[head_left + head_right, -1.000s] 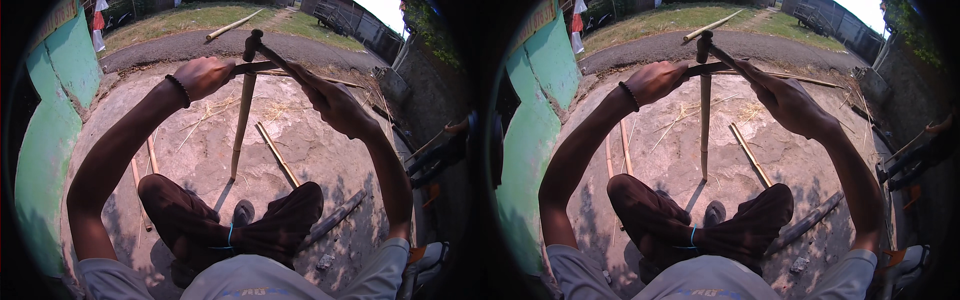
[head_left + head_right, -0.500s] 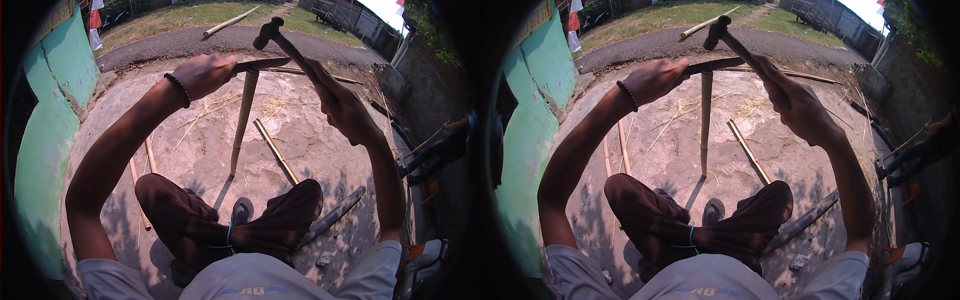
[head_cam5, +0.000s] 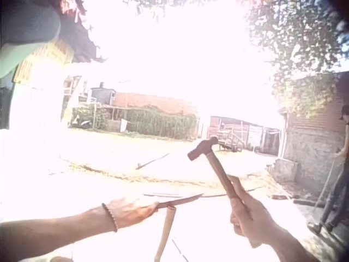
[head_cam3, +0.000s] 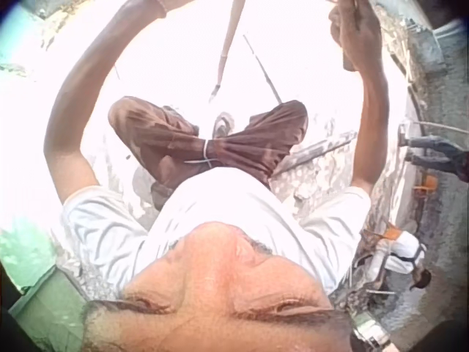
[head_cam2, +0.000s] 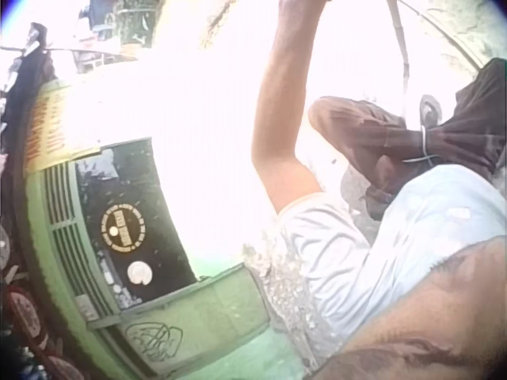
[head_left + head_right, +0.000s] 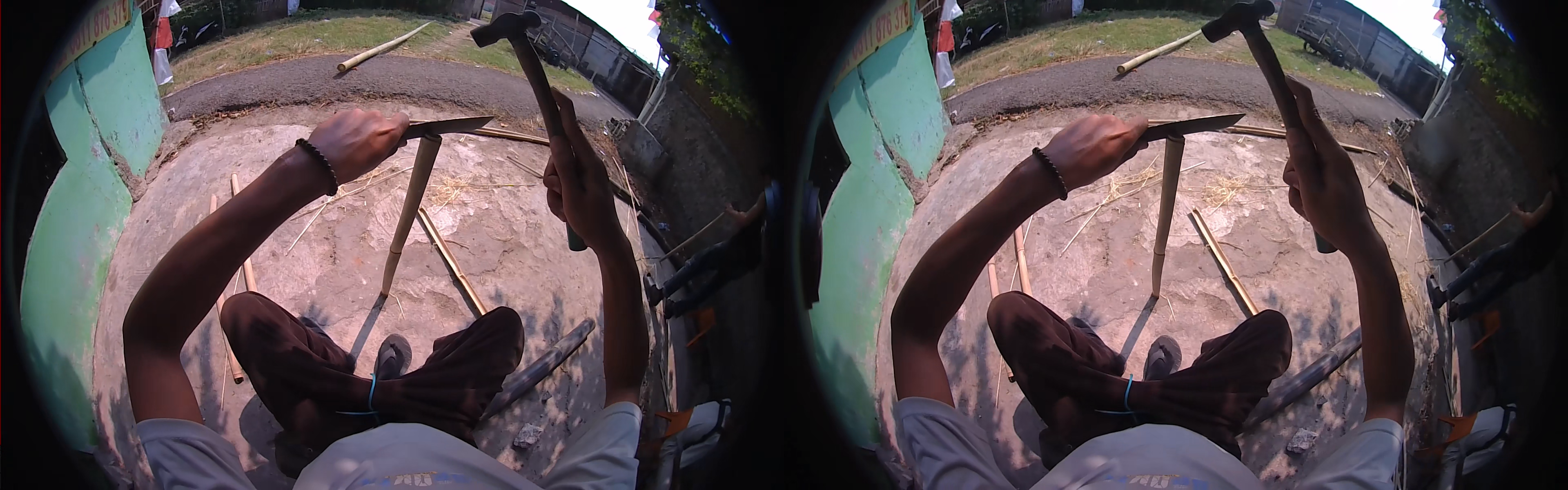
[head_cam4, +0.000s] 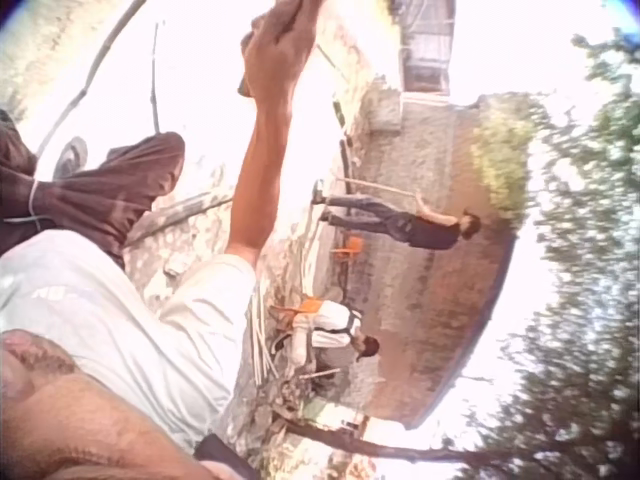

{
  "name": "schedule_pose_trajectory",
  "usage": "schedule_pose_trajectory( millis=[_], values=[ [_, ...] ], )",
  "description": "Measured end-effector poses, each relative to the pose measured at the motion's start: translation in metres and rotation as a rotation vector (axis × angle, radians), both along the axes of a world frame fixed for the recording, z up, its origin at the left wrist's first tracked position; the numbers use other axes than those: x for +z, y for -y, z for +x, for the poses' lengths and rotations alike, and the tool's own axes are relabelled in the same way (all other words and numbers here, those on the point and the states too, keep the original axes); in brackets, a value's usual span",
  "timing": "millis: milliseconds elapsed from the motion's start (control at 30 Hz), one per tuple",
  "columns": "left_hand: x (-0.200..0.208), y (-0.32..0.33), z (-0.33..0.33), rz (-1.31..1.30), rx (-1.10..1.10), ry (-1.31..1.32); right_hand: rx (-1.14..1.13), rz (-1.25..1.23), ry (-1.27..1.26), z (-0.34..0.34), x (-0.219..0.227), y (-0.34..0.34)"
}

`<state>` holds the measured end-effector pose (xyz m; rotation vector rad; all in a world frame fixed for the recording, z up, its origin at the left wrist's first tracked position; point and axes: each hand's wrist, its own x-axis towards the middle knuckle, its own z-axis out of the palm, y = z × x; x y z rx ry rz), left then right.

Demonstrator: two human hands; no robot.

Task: The person splits bamboo stalks lengthwise by placing a knife onto the bamboo and striking it with a hammer.

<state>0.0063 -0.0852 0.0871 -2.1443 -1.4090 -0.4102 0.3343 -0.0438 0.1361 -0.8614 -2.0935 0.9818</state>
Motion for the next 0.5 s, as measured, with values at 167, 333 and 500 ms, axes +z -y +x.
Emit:
schedule_pose_trajectory(
  millis=[167,333,500],
  values=[
    [0.002,0.006,-0.001,-0.011,0.014,-0.042,0.055,0.296,0.298,0.002,-0.001,0.000],
    [0.000,0.001,-0.006,0.074,-0.113,0.014,0.081,0.356,0.318,0.011,-0.010,0.006],
    [-0.006,0.010,0.007,-0.376,0.111,0.374,-0.012,0.331,0.028,0.014,-0.019,-0.002]
  ],
)
